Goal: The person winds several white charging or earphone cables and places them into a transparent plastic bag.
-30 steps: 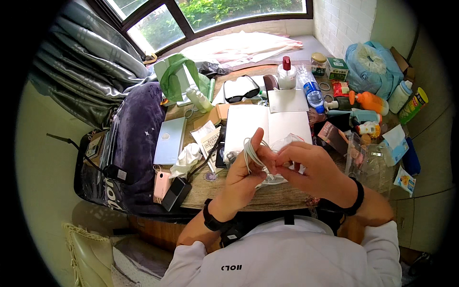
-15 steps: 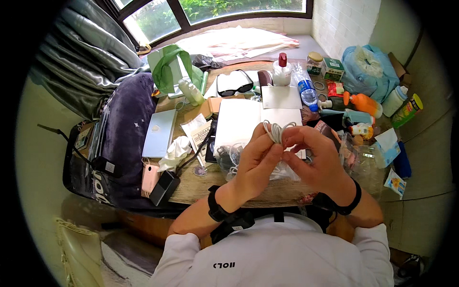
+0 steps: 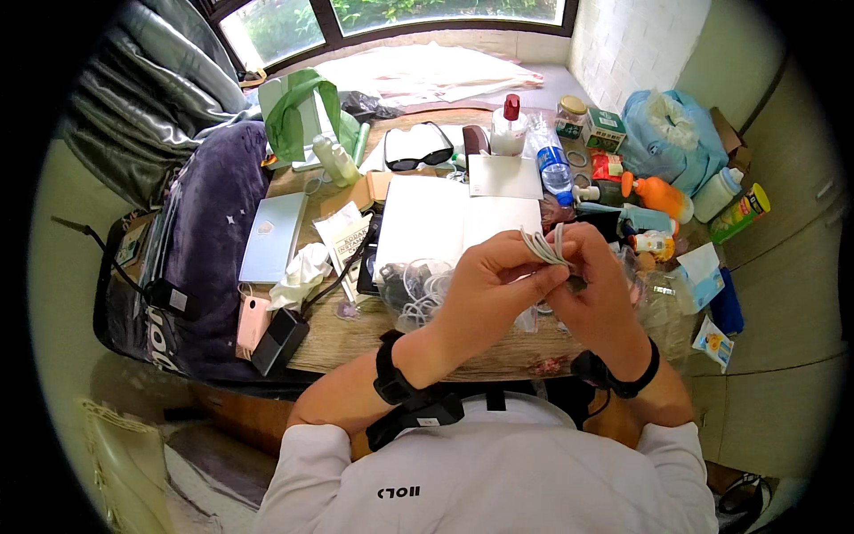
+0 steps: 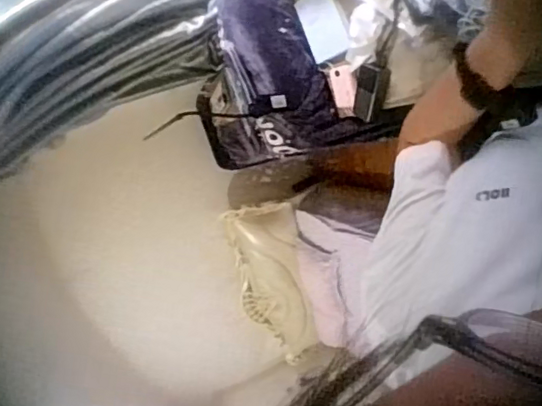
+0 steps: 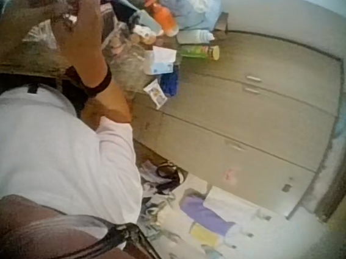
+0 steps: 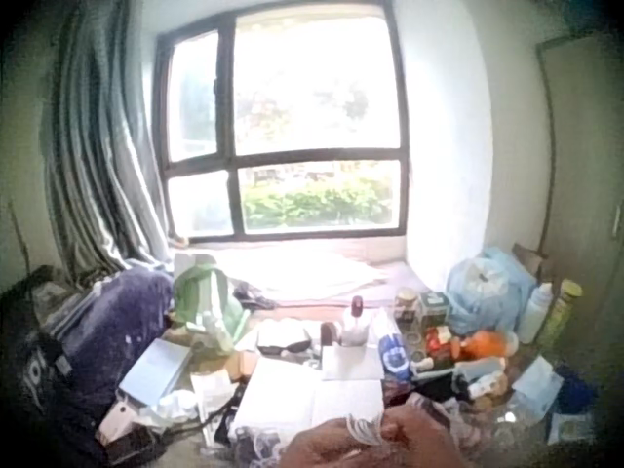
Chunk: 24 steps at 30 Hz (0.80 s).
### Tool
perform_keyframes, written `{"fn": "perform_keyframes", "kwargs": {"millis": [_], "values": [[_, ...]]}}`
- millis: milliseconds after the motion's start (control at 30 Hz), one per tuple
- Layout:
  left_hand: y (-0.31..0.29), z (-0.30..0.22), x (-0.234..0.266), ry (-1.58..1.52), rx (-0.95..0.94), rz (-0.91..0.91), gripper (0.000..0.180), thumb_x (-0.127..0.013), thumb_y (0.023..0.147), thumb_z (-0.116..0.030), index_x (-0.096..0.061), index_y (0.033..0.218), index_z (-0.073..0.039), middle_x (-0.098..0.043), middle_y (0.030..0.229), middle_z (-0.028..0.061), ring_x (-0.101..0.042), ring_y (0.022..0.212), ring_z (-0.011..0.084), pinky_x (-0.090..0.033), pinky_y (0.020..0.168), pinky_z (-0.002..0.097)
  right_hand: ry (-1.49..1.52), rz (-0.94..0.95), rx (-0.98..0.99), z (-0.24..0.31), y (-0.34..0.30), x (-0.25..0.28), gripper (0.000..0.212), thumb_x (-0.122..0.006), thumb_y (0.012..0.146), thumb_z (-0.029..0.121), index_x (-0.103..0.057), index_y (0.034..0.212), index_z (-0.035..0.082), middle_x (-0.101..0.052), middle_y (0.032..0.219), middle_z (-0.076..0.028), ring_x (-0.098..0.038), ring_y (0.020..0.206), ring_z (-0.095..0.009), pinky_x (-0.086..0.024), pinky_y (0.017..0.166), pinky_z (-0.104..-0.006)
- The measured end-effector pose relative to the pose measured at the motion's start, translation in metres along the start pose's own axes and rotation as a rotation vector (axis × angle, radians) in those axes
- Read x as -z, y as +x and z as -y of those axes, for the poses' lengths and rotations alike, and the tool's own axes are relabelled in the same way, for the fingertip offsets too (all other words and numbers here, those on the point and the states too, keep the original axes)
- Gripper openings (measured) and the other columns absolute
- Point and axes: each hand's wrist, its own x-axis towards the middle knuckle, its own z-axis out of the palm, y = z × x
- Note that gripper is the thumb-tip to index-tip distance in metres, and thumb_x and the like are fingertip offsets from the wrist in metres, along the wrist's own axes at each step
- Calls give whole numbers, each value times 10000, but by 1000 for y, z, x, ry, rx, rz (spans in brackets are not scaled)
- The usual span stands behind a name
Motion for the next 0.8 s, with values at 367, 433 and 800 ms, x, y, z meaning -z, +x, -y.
{"fn": "perform_keyframes", "kwargs": {"millis": [367,433,800], "values": [[11,-23,32,641,-22,89,214,-658,884,-113,-681,1082,-36,-676,1005,98,-634,902,177,-503,822,281,-268,39,-363,6,-7,31,128,-609,891,109,-653,949,3,-609,725,-137,-650,663,-230,-472,581,-332],[12,-15,42,804,-132,135,218,-642,893,-144,-679,1093,-65,-647,1072,123,-609,976,227,-483,869,321,-320,157,-422,2,-7,36,154,-604,899,145,-657,942,7,-602,702,-145,-646,659,-240,-461,577,-342],[4,-12,53,1133,-104,281,188,-538,931,-164,-639,1024,-36,-598,1192,148,-525,1133,321,-422,963,406,-623,260,-196,-15,3,13,178,-586,865,167,-629,821,0,-631,743,-196,-624,731,-381,-480,654,-461]]}}
